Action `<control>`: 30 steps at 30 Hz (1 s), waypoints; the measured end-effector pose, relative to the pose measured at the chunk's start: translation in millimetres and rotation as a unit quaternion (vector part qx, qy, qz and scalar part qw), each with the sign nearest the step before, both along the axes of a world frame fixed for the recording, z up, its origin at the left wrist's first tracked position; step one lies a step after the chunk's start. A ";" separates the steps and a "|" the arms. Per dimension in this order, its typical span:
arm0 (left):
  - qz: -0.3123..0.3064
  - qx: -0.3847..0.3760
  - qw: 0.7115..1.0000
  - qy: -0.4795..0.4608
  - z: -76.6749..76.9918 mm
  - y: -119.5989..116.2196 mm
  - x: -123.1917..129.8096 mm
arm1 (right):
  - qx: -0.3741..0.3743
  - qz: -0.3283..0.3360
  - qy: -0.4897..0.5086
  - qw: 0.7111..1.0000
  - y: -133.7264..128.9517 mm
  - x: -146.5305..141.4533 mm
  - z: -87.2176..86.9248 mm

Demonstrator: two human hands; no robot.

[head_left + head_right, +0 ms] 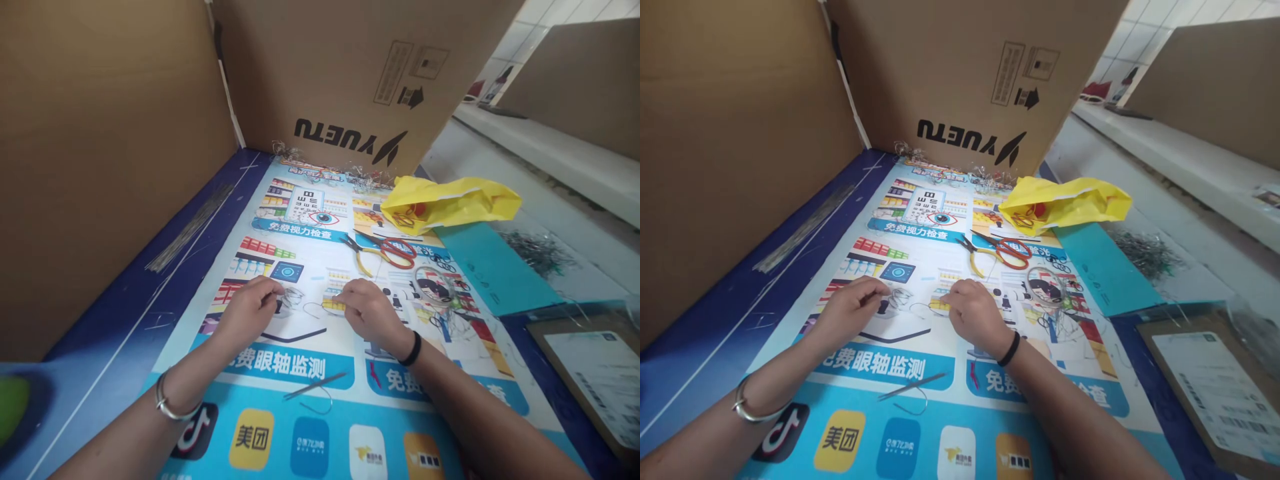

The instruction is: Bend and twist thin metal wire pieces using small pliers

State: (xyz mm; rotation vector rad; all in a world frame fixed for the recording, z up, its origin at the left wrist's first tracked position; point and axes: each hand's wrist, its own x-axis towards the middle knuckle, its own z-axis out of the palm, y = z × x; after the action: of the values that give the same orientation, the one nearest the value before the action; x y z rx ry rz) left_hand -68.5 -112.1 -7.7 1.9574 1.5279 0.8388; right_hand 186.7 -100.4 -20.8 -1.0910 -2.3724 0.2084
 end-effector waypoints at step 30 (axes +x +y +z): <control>-0.065 0.027 0.997 -0.023 -5.6 4.4 -14.9 | -0.020 0.116 -0.021 0.993 -9.2 -7.3 19.2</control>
State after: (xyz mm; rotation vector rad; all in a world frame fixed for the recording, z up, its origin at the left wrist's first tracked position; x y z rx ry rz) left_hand -83.4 -107.7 -13.3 2.0378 1.3478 0.8729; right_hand 179.5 -109.7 -1.5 -0.8420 -2.5417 0.3200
